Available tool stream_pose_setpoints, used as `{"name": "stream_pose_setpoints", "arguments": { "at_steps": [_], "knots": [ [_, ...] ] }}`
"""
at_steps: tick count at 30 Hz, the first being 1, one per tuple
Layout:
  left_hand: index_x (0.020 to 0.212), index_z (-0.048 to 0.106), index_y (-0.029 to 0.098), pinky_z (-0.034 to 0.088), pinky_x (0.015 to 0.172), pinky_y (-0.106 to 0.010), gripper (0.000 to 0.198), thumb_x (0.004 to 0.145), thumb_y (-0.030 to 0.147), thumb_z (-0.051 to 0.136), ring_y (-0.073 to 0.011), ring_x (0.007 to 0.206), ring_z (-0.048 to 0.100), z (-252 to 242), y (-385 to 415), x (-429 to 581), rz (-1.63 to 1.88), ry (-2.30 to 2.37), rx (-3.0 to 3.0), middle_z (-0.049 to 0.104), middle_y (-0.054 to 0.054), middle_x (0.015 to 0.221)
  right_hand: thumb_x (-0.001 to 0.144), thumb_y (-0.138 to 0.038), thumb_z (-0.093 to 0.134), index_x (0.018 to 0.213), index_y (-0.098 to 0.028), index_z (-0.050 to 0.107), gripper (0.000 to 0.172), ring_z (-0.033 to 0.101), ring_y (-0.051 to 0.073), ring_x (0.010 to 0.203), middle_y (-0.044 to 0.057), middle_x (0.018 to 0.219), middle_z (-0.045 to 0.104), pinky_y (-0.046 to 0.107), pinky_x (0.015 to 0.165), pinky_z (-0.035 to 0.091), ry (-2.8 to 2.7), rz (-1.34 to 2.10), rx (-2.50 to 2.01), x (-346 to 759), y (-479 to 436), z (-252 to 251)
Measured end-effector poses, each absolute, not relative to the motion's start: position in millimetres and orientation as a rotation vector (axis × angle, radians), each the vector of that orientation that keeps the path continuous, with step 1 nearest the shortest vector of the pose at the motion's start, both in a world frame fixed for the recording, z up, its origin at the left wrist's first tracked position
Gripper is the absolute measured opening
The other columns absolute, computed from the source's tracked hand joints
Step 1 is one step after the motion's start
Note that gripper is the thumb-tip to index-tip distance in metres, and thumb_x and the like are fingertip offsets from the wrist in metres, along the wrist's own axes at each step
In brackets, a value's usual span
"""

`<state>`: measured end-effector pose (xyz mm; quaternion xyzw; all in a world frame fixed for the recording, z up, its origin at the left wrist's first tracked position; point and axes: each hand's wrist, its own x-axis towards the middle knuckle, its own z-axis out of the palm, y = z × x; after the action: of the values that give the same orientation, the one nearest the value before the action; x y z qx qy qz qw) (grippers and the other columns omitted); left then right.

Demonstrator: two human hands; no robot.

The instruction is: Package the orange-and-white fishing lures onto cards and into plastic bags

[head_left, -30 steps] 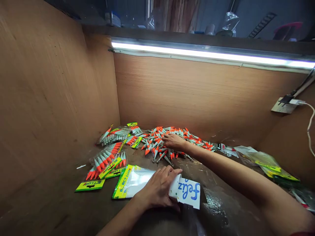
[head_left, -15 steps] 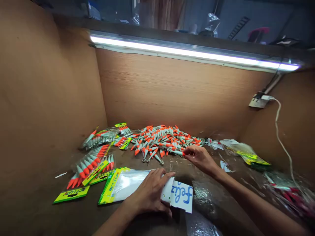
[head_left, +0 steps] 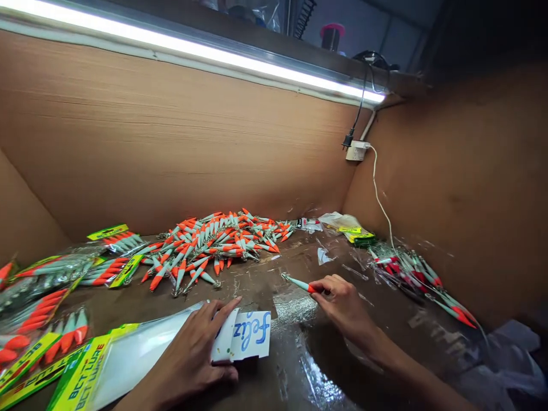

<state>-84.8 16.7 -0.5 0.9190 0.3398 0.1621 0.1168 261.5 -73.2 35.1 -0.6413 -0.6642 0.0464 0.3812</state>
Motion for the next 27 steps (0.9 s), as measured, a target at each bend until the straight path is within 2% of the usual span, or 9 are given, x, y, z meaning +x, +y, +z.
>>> {"name": "stream_pose_setpoints", "arguments": {
  "at_steps": [4, 7, 10, 12, 15, 17, 21, 27],
  "knots": [
    [0.155, 0.021, 0.034, 0.045, 0.1, -0.043, 0.111, 0.065, 0.052, 0.083, -0.0337, 0.118, 0.054, -9, 26, -87, 0.476, 0.985, 2.75, 0.052, -0.01, 0.135, 0.09, -0.028, 0.062, 0.094, -0.026, 0.075, 0.014, 0.065, 0.02, 0.084, 0.003, 0.09, 0.074, 0.031, 0.076, 0.048, -1.609, 0.129, -1.667, 292, -83, 24],
    [0.155, 0.022, 0.035, 0.049, 0.095, -0.041, 0.102, 0.072, 0.059, 0.075, -0.033, 0.114, 0.059, -21, 39, -90, 0.54, 0.984, 2.81, 0.056, -0.01, 0.132, 0.09, -0.035, 0.059, 0.101, -0.023, 0.074, 0.023, 0.067, 0.022, 0.091, 0.006, 0.1, 0.075, 0.032, 0.082, 0.05, -1.367, -0.088, -1.773, 360, -89, 23],
    [0.155, 0.021, 0.035, 0.05, 0.092, -0.04, 0.098, 0.075, 0.062, 0.071, -0.0326, 0.111, 0.061, -35, 49, -91, 0.62, 1.013, 2.836, 0.059, -0.01, 0.13, 0.089, -0.042, 0.055, 0.105, -0.022, 0.074, 0.033, 0.069, 0.021, 0.08, 0.009, 0.099, 0.077, 0.028, 0.07, 0.049, -0.896, -0.441, -2.101, 452, -108, 36],
    [0.155, 0.02, 0.035, 0.05, 0.092, -0.04, 0.098, 0.075, 0.062, 0.071, -0.0322, 0.11, 0.062, -41, 52, -91, 0.64, 1.025, 2.847, 0.059, -0.009, 0.13, 0.087, -0.04, 0.053, 0.106, -0.015, 0.074, 0.037, 0.068, 0.024, 0.074, 0.015, 0.094, 0.076, 0.029, 0.061, 0.045, -0.737, -0.511, -2.199, 505, -125, 48],
    [0.156, 0.019, 0.035, 0.05, 0.091, -0.039, 0.101, 0.074, 0.064, 0.071, -0.0316, 0.109, 0.062, -44, 53, -92, 0.669, 1.043, 2.85, 0.059, -0.009, 0.13, 0.083, -0.035, 0.055, 0.094, -0.014, 0.077, 0.033, 0.065, 0.025, 0.065, 0.017, 0.081, 0.075, 0.03, 0.056, 0.038, -0.617, -0.552, -2.311, 549, -150, 55],
    [0.156, 0.019, 0.034, 0.05, 0.091, -0.038, 0.101, 0.074, 0.064, 0.071, -0.0318, 0.11, 0.062, -44, 53, -93, 0.668, 1.049, 2.85, 0.059, -0.009, 0.13, 0.081, -0.035, 0.057, 0.091, -0.017, 0.078, 0.03, 0.064, 0.024, 0.063, 0.016, 0.08, 0.075, 0.03, 0.054, 0.035, -0.574, -0.563, -2.365, 559, -167, 47],
    [0.156, 0.019, 0.034, 0.049, 0.092, -0.039, 0.099, 0.076, 0.063, 0.07, -0.0315, 0.109, 0.062, -42, 54, -94, 0.616, 1.038, 2.846, 0.06, -0.01, 0.129, 0.085, -0.041, 0.055, 0.097, -0.024, 0.078, 0.031, 0.065, 0.024, 0.063, 0.013, 0.083, 0.076, 0.031, 0.053, 0.032, -0.538, -0.569, -2.558, 558, -202, 7],
    [0.156, 0.014, 0.035, 0.048, 0.095, -0.042, 0.098, 0.079, 0.06, 0.068, -0.0327, 0.113, 0.061, -32, 46, -86, 0.616, 1.03, 2.828, 0.058, -0.01, 0.132, 0.088, -0.036, 0.054, 0.094, -0.024, 0.079, 0.028, 0.068, 0.025, 0.067, 0.013, 0.084, 0.077, 0.032, 0.054, 0.035, -0.669, -0.505, -2.678, 562, -217, -30]
  ]
}}
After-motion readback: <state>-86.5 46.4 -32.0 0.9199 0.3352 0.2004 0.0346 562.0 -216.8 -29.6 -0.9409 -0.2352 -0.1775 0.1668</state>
